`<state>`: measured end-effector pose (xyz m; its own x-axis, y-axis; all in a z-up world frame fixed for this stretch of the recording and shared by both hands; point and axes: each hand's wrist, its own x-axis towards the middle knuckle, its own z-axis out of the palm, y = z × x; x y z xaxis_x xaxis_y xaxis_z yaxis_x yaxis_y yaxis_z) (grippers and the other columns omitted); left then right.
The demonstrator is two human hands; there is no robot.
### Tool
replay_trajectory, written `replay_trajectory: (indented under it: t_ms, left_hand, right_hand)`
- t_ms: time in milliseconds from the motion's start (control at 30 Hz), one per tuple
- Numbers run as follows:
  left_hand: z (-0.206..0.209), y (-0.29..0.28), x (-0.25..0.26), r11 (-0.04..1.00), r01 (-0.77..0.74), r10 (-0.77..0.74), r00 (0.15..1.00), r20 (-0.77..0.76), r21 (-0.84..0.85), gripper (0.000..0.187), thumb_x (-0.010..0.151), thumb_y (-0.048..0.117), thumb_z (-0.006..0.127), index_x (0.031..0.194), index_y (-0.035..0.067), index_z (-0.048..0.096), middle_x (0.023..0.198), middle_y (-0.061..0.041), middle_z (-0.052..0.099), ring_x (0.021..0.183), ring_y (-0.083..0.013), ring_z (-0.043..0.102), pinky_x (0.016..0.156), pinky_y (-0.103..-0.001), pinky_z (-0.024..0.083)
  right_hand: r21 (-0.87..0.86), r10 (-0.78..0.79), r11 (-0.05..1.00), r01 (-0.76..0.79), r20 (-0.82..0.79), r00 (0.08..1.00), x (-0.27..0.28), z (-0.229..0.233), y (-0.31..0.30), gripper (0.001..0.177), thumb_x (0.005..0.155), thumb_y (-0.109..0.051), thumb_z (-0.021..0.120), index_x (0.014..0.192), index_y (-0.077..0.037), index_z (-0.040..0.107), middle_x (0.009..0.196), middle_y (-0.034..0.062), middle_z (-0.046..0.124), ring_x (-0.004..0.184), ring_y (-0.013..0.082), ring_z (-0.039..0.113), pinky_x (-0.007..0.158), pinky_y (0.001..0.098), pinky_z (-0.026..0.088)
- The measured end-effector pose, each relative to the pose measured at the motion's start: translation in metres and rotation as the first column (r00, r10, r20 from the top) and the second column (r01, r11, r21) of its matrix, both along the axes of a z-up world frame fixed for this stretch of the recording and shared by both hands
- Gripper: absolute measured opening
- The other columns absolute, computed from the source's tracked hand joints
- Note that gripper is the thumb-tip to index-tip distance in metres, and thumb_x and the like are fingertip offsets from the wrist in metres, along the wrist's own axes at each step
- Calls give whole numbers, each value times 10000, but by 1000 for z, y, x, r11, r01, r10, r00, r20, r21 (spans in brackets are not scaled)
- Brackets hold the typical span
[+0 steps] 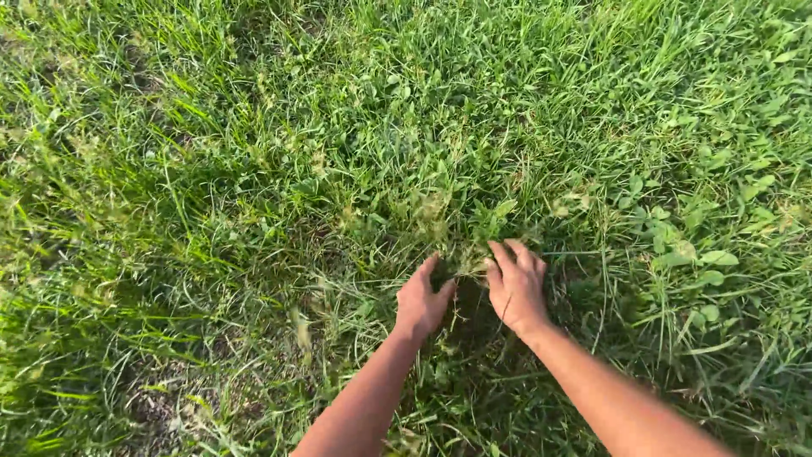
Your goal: The recorder is pulling out weeds from the grass by hand.
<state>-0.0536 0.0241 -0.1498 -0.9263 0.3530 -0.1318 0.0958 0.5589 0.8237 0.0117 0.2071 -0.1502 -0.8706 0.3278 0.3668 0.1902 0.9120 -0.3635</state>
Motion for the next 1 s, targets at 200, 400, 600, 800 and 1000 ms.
replay_trajectory:
  t_ms: [200,400,600,800,1000]
  left_hand:
    - [6,18,-5,998,-11,19,994,112,-66,443,952,346,647,1356,176,589,1206,-153,717,1135,-341,661,1070,-450,386]
    - [-44,25,-1,868,-281,120,918,377,410,308,1084,262,454,1251,57,614,1119,-117,703,983,-234,627,921,-357,493]
    - [-85,32,-10,724,-456,143,834,533,518,308,1064,232,431,1297,95,580,1103,33,687,993,-77,583,917,-259,449]
    - [-118,34,-23,866,-351,145,858,492,356,331,1142,248,457,1210,-5,659,884,-86,567,830,-183,461,749,-361,411]
    - [-96,28,7,921,-280,172,916,363,271,298,1021,289,499,1170,95,667,971,-94,742,881,-243,672,820,-366,501]
  right_hand:
    - [-464,-27,885,21,-8,1000,-16,-2,-14,276,1056,-274,499,1180,-79,650,1134,158,674,1031,357,664,903,449,525]
    - [-430,-151,877,216,181,972,0,-4,-24,311,1087,-341,372,1063,-103,570,1021,127,703,979,347,681,899,465,461]
    - [-350,-169,892,287,329,929,13,-8,-19,309,1042,-375,362,1038,-135,557,1067,69,700,1036,335,639,833,594,357]
    - [-328,-68,937,123,175,982,26,-17,-18,164,992,-247,453,1009,-122,558,952,86,708,915,303,691,719,459,440]
    - [-428,-258,812,397,346,902,123,-43,-60,82,964,-101,512,1045,-111,509,836,183,688,800,373,726,663,452,536]
